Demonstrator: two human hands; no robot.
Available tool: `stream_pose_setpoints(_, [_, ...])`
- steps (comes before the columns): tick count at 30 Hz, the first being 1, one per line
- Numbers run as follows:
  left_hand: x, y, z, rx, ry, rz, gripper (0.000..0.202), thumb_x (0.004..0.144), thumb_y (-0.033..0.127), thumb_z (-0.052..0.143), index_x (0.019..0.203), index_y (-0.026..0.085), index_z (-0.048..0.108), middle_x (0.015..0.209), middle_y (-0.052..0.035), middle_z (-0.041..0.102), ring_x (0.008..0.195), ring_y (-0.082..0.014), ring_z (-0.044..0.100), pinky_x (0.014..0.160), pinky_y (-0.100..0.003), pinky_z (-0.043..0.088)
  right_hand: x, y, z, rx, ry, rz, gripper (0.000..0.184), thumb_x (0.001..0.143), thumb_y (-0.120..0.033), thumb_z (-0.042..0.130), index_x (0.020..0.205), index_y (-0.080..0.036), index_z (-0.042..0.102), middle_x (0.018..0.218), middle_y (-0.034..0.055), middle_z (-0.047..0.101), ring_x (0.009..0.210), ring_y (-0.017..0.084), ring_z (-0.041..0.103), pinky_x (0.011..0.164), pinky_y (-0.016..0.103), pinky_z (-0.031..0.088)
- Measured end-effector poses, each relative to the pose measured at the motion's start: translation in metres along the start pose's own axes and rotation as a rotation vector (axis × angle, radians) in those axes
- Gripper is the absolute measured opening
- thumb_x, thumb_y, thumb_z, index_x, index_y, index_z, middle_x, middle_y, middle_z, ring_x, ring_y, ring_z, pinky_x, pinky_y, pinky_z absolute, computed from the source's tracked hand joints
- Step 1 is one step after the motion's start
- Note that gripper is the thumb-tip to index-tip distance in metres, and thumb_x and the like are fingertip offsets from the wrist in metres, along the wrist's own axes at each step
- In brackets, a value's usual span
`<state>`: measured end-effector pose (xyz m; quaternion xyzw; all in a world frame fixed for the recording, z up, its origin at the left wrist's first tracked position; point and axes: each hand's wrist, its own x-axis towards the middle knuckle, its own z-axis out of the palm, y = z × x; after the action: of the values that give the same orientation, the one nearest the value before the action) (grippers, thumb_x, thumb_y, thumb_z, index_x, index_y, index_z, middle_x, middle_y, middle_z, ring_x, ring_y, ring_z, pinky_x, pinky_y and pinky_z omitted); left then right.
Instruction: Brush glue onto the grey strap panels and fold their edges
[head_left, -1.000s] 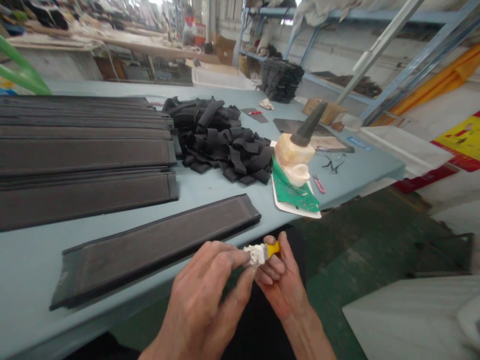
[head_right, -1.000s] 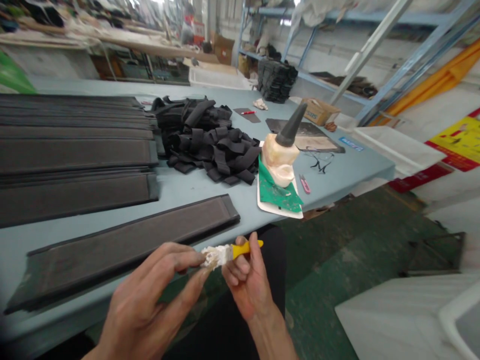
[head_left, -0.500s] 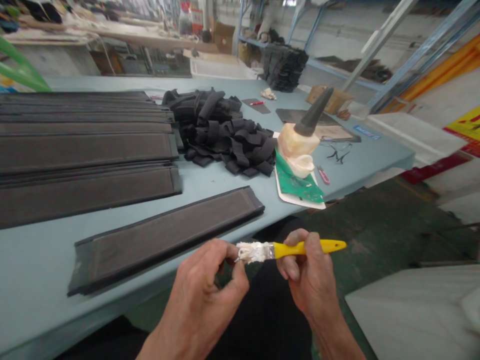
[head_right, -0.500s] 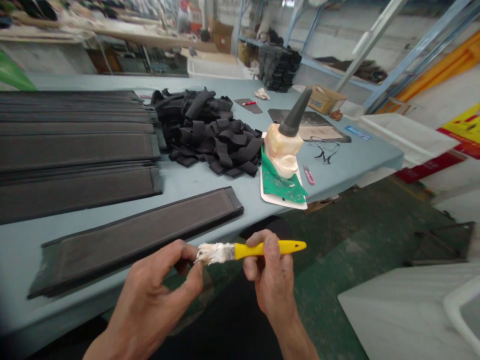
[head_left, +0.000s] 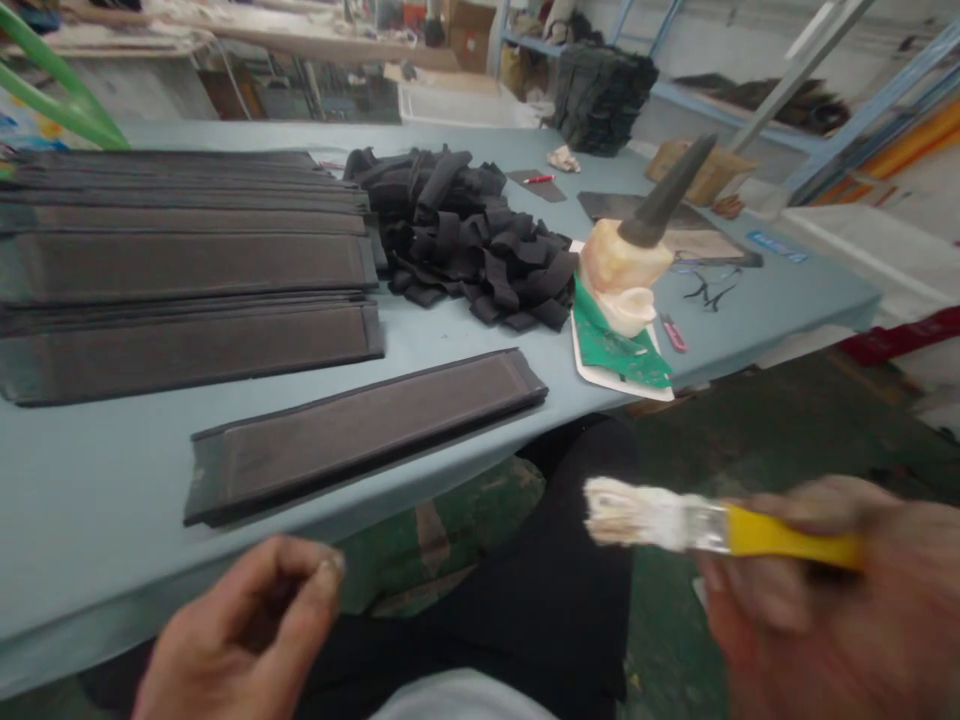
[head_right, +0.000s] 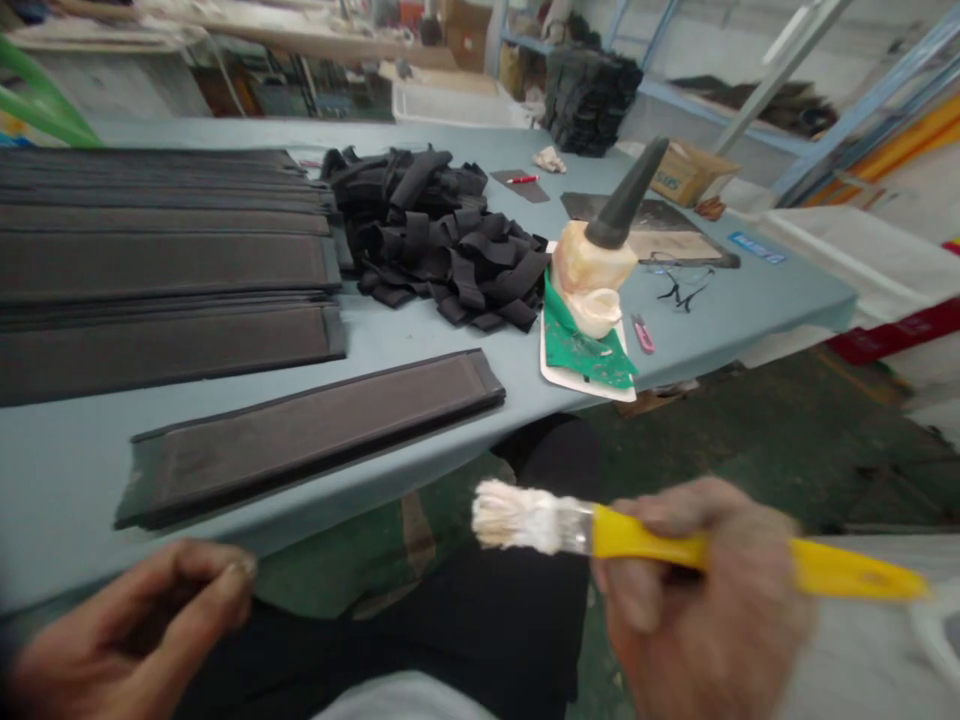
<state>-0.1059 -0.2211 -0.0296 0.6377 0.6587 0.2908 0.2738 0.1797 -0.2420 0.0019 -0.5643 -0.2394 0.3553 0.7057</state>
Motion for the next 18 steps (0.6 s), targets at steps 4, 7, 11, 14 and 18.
stream_pose_setpoints(4, [-0.011, 0.024, 0.024, -0.398, -0.404, -0.101, 0.048, 0.1, 0.062, 0.045, 0.073, 0.023, 0.054, 0.061, 0.0033, 0.05, 0.052, -0.0123, 0.045, 0.049, -0.022, 0.041, 0.001, 0.028, 0.022, 0.042, 0.019, 0.173, 0.053, 0.069, -0.07, 0.085, 0.066, -0.022, 0.061, 0.034, -0.0111, 0.033, 0.028, 0.005, 0.026, 0.032, 0.017, 0.032])
stream_pose_setpoints(7, [-0.005, 0.042, 0.04, -0.531, -0.51, -0.151, 0.055, 0.102, 0.064, 0.038, 0.068, 0.022, 0.049, 0.059, 0.0033, 0.045, 0.054, -0.0116, 0.042, 0.053, -0.023, 0.037, -0.005, 0.047, 0.035, 0.101, -0.007, 0.316, 0.057, 0.065, -0.07, 0.087, 0.069, -0.02, 0.06, 0.033, -0.013, 0.031, 0.028, 0.004, 0.023, 0.031, 0.015, 0.029])
stream_pose_setpoints(11, [0.002, 0.045, 0.044, -0.61, -0.584, -0.183, 0.052, 0.098, 0.064, 0.048, 0.071, 0.02, 0.056, 0.062, 0.0026, 0.05, 0.055, -0.0112, 0.043, 0.053, -0.024, 0.036, -0.007, 0.05, 0.036, 0.124, -0.01, 0.394, 0.06, 0.057, -0.07, 0.09, 0.068, -0.019, 0.06, 0.032, -0.0134, 0.031, 0.029, 0.003, 0.023, 0.031, 0.015, 0.029])
stream_pose_setpoints(14, [0.004, 0.046, 0.041, -0.605, -0.565, -0.179, 0.038, 0.094, 0.054, 0.057, 0.085, 0.019, 0.065, 0.07, 0.0018, 0.057, 0.061, -0.012, 0.048, 0.057, -0.024, 0.04, -0.005, 0.049, 0.035, 0.12, 0.004, 0.395, 0.06, 0.054, -0.068, 0.093, 0.066, -0.019, 0.06, 0.032, -0.0133, 0.032, 0.028, 0.003, 0.024, 0.031, 0.015, 0.03])
stream_pose_setpoints(18, [0.01, 0.053, 0.041, -0.486, -0.526, -0.122, 0.02, 0.087, 0.037, 0.059, 0.08, 0.019, 0.065, 0.07, 0.0022, 0.059, 0.065, -0.0121, 0.05, 0.062, -0.024, 0.041, -0.004, 0.054, 0.035, 0.086, -0.019, 0.376, 0.059, 0.058, -0.069, 0.09, 0.066, -0.019, 0.06, 0.032, -0.0125, 0.033, 0.028, 0.004, 0.026, 0.031, 0.015, 0.031])
